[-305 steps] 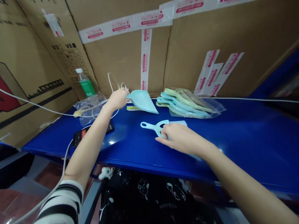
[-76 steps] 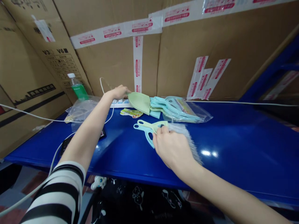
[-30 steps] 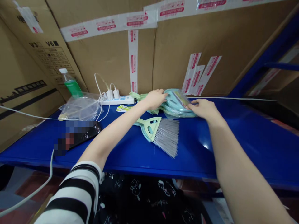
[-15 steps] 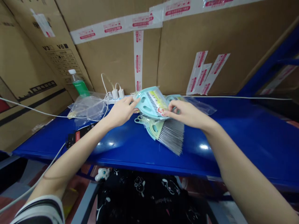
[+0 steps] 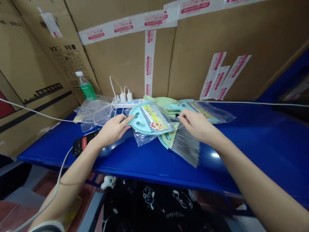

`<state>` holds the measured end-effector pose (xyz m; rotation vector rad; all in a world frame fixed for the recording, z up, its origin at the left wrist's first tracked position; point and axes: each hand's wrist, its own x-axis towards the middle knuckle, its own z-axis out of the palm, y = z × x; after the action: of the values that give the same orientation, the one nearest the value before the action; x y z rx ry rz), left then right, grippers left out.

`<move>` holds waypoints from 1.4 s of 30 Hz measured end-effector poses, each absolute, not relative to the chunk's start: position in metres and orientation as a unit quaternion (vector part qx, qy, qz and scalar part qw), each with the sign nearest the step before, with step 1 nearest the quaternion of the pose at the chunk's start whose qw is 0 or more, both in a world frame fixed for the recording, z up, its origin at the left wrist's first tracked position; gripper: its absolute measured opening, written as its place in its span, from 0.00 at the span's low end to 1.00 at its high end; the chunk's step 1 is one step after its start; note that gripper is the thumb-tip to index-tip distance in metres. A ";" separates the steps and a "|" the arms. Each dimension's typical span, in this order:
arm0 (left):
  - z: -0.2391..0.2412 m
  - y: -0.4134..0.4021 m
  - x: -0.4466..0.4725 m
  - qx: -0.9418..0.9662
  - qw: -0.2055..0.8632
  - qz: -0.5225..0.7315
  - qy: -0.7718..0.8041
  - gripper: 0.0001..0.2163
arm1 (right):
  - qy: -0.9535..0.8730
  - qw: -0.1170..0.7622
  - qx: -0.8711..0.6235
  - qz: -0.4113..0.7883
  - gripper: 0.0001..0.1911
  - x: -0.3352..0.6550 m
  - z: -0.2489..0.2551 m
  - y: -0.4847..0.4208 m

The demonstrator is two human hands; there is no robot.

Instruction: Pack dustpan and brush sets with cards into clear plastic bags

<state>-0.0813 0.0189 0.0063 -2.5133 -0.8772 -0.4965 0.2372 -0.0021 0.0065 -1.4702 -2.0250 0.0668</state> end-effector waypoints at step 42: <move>0.008 0.010 -0.081 -0.939 0.140 -0.194 -0.248 0.19 | -0.709 0.343 -0.503 0.356 0.38 0.227 0.000 0.001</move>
<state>-0.0811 0.0100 0.0079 -2.7129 -0.7174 -0.5595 0.2268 0.0007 -0.0003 -1.3082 -1.8416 0.9255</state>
